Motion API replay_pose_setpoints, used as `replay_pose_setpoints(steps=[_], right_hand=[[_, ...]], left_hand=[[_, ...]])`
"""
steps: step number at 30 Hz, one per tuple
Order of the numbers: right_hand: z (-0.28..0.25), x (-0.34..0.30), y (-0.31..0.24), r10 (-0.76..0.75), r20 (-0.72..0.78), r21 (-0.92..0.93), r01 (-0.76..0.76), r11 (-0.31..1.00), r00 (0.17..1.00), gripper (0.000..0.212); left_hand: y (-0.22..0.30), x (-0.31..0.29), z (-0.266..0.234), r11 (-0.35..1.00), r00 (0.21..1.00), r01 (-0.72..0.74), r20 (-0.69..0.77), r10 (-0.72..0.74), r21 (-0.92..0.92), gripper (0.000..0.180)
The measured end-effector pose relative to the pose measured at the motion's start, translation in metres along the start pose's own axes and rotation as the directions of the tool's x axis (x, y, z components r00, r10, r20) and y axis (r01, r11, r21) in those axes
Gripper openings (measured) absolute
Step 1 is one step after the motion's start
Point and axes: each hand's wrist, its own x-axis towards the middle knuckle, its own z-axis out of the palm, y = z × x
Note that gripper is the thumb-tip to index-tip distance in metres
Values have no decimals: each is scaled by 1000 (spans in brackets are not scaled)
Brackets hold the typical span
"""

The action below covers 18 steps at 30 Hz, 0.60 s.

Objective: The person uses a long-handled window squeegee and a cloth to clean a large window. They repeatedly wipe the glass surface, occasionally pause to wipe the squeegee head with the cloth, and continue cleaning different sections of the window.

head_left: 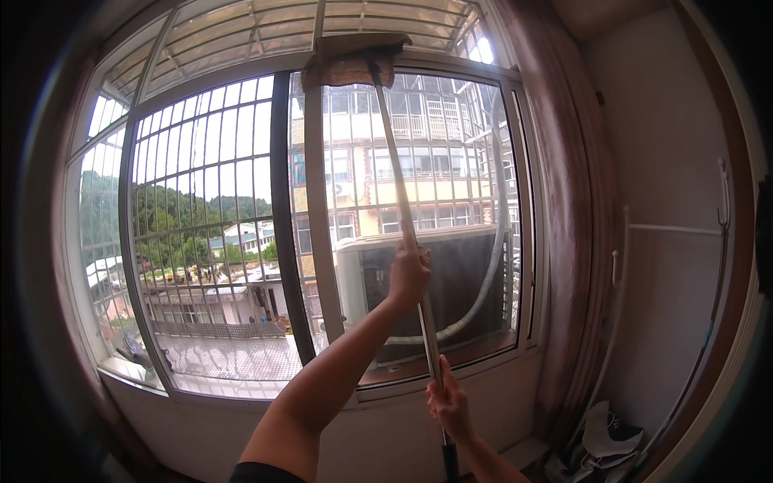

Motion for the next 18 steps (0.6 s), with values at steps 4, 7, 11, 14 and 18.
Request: replay_pose_setpoints(steps=[4, 7, 11, 14, 18], right_hand=[[-12, 5, 11, -39, -34, -28, 38, 999, 999, 56], [-21, 11, 17, -62, -60, -39, 59, 997, 996, 56], [-29, 18, 20, -27, -105, -33, 24, 999, 994, 54], [-34, 24, 20, -57, -134, 33, 62, 998, 989, 53], [-46, 36, 18, -14, -151, 111, 31, 993, 988, 53]], left_hand=[[-2, 1, 22, 976, 984, -140, -85, 156, 169, 76], [-5, 9, 37, 971, 989, -140, -23, 147, 192, 78], [0, 21, 57, 976, 989, -109, 116, 88, 189, 85], [9, 31, 69, 964, 982, -106, 178, 63, 244, 89], [25, 45, 80, 957, 962, -71, 274, -9, 282, 95]])
